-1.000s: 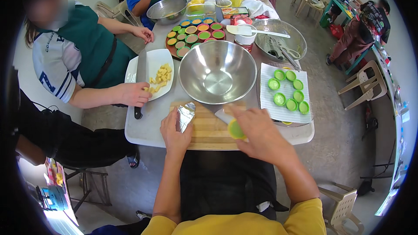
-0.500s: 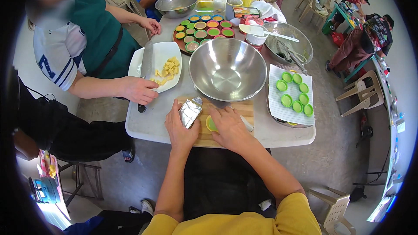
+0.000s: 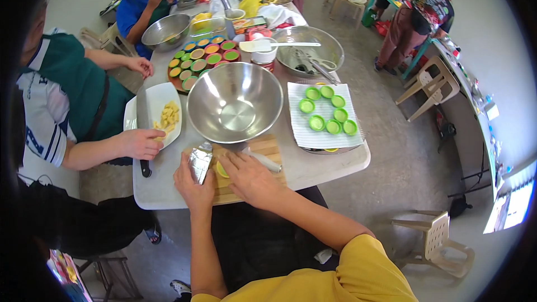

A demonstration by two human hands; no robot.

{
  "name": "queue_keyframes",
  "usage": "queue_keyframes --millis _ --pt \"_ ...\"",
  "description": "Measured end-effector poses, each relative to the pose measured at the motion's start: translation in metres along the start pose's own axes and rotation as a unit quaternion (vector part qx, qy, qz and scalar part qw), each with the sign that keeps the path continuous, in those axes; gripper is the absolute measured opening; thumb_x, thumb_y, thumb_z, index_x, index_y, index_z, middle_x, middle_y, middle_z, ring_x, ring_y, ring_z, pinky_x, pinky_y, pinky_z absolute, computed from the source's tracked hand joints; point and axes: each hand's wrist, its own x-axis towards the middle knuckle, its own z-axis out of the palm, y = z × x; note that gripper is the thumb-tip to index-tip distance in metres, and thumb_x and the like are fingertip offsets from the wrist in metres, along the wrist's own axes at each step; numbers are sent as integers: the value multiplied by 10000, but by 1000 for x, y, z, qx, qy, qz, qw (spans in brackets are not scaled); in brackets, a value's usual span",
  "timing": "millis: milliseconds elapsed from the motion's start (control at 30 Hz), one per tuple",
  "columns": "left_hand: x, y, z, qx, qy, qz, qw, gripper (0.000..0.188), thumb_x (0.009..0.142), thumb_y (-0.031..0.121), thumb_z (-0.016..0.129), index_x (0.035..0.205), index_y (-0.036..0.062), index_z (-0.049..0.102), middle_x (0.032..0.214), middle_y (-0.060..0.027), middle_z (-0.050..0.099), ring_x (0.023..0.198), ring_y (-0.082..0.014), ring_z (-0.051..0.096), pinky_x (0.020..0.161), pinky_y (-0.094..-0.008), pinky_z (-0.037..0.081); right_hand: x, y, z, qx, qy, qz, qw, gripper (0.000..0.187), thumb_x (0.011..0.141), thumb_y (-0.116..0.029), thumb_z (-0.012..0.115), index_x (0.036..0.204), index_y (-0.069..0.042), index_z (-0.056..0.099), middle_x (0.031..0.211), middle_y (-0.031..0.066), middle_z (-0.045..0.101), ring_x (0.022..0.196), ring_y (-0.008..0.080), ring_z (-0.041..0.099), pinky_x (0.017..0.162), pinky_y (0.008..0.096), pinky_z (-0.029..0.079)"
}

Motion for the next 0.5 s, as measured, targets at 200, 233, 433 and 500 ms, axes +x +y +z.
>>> queue_keyframes --millis 200,233,433,500 --pt "-2 13 6 -36 53 38 997 737 777 82 757 1450 -71 497 1320 -254 589 1237 -433 519 1081 -527 384 -60 36 -89 -28 144 95 985 552 761 -24 802 1284 13 629 1140 198 685 1056 395 642 948 476 500" --pt "-4 16 7 -44 70 44 996 725 784 74 749 1448 -73 498 1329 -256 581 1238 -431 519 1080 -524 385 -69 51 -106 -61 163 115 978 570 745 -6 786 1294 14 633 1066 205 685 985 396 642 897 486 500" --pt "-2 80 19 -57 74 122 988 564 799 51 760 1326 -45 582 1255 -221 627 1157 -407 580 1021 -499 441 -102 143 -177 -121 127 147 973 665 731 14 759 1375 -19 598 1098 174 694 1059 384 615 1001 452 472" --pt "5 126 23 -79 -3 157 984 542 799 61 775 1305 -23 602 1207 -198 655 1113 -397 609 1000 -491 454 -104 166 -184 -115 88 151 978 723 726 -4 757 1423 -46 570 1149 146 686 1157 382 575 1027 483 449"
